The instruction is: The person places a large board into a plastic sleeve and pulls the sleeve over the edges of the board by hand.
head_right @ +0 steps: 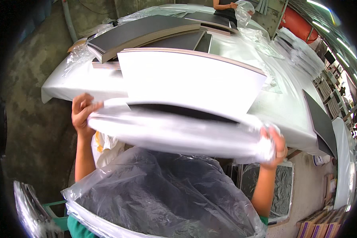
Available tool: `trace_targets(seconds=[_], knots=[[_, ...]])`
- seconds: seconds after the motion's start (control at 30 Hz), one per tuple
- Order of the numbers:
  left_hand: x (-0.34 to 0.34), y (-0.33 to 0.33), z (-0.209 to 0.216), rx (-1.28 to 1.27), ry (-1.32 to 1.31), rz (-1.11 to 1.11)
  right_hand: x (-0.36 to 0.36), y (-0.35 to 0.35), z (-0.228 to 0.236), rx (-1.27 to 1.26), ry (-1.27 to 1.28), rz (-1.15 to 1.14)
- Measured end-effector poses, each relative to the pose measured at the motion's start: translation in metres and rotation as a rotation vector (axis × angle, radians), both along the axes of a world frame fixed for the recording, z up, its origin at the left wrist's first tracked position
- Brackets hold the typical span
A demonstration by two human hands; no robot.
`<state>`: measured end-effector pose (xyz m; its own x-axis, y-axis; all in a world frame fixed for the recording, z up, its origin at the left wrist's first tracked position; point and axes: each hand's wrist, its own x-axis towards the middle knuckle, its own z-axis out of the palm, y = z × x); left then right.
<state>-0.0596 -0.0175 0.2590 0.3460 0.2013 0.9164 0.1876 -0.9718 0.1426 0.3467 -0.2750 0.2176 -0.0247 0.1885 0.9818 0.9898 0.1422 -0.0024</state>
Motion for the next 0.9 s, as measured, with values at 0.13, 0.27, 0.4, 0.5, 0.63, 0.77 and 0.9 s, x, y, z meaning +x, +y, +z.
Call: trace_targets(seconds=[0.13,0.27,0.4,0.5,0.63,0.77,0.9], knots=[[-0.013,0.012,0.02,-0.911,0.399,-0.527,0.009,-0.03,0.024,-0.424,0.686,0.361],[0.015,0.069,-0.054,-1.686,0.043,-0.748,0.05,0.02,-0.042,-0.202,1.678,0.741],[0.017,0.084,-0.191,-1.886,-0.25,-0.777,0.06,0.02,-0.215,-0.638,1.971,1.439],[0.013,0.06,-0.295,-2.056,-0.25,-0.496,0.022,-0.018,-0.304,-0.917,2.169,1.039],[-0.012,0.037,-0.369,-2.096,-0.063,-0.238,-0.009,-0.057,-0.355,-1.422,1.961,0.427],[-0.014,0.053,-0.37,-1.951,0.285,-0.121,0.011,-0.04,-0.355,-1.558,1.352,0.131],[-0.029,0.092,-0.321,-1.619,0.571,-0.095,0.073,0.003,-0.267,-1.014,0.938,0.034]])
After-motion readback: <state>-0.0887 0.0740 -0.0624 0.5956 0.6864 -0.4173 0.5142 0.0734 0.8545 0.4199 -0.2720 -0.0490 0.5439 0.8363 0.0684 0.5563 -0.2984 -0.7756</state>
